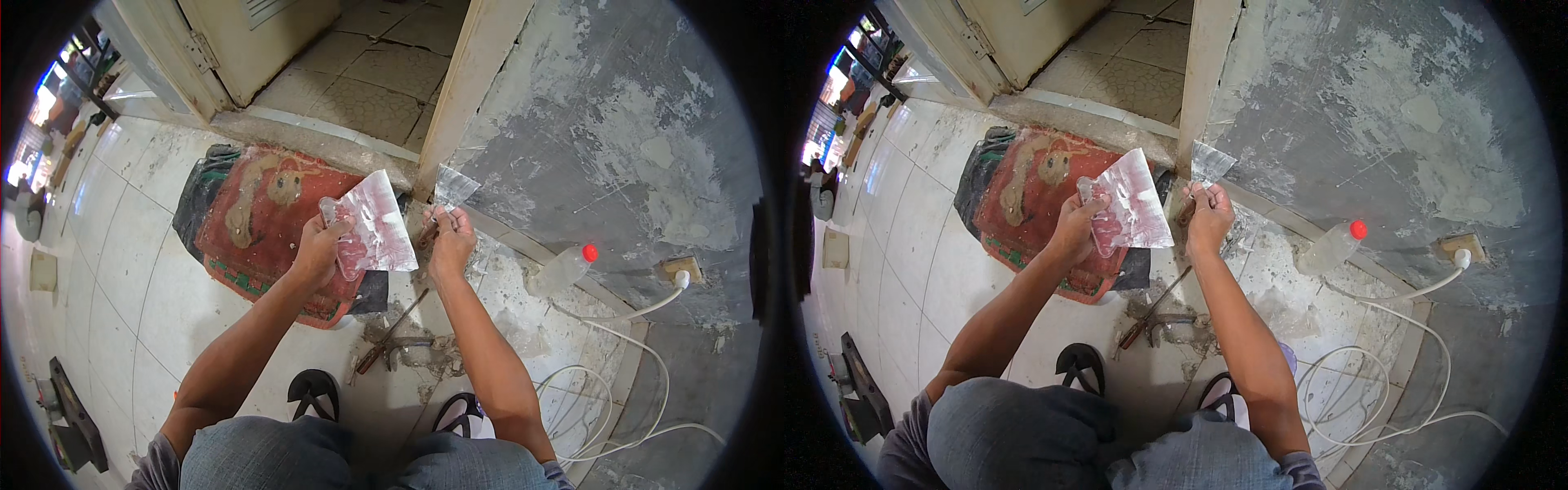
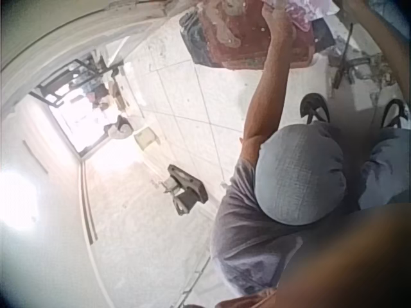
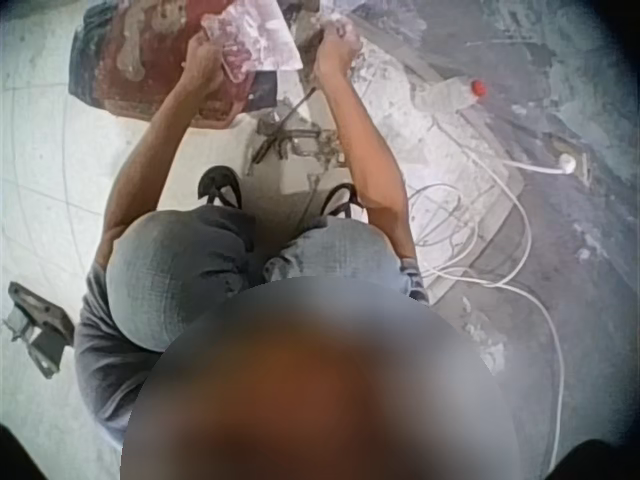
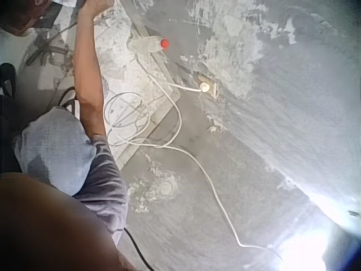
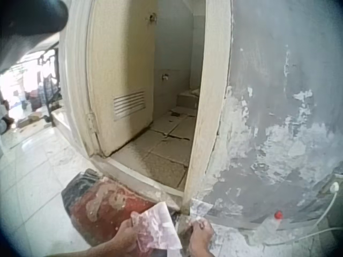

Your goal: Applying putty to repair a wall near a doorway using a putty knife.

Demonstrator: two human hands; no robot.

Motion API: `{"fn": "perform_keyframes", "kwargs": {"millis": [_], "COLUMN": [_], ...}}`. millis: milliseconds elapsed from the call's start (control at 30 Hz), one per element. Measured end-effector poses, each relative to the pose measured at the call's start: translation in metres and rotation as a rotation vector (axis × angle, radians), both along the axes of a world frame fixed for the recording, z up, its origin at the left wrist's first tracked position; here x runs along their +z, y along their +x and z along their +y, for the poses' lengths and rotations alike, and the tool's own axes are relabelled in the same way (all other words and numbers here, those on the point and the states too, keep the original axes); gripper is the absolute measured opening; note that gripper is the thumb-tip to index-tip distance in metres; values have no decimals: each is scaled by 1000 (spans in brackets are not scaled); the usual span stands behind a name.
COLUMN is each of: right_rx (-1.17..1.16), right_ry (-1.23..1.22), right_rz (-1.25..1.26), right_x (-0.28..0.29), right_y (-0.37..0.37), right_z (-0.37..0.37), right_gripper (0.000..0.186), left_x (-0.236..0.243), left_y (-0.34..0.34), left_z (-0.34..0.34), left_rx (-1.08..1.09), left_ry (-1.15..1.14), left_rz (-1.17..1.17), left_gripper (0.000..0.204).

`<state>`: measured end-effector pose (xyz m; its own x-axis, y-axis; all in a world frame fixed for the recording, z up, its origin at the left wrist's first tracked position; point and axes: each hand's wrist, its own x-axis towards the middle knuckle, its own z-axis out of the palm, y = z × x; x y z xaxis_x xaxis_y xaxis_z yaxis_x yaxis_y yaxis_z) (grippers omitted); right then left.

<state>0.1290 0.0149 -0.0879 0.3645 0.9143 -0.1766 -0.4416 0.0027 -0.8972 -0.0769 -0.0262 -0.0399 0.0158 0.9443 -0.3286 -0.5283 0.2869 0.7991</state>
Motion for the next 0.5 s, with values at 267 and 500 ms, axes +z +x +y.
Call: {"fn": "perform_keyframes", "kwargs": {"millis": [267,500], "right_rx": [-6,20], "right_ry": [31,93], "right_rz": [-36,-41], "right_x": [1,17], "right_y": [-3,1], "right_z": [5,15], "right_gripper": [10,13], "left_x": [-2,-3], "left_y": [0,0], "left_z": [0,2], "left_rx": [26,24], "left_ry": [-6,-4], "left_rz": [30,21], "left_gripper": [12,12]}}
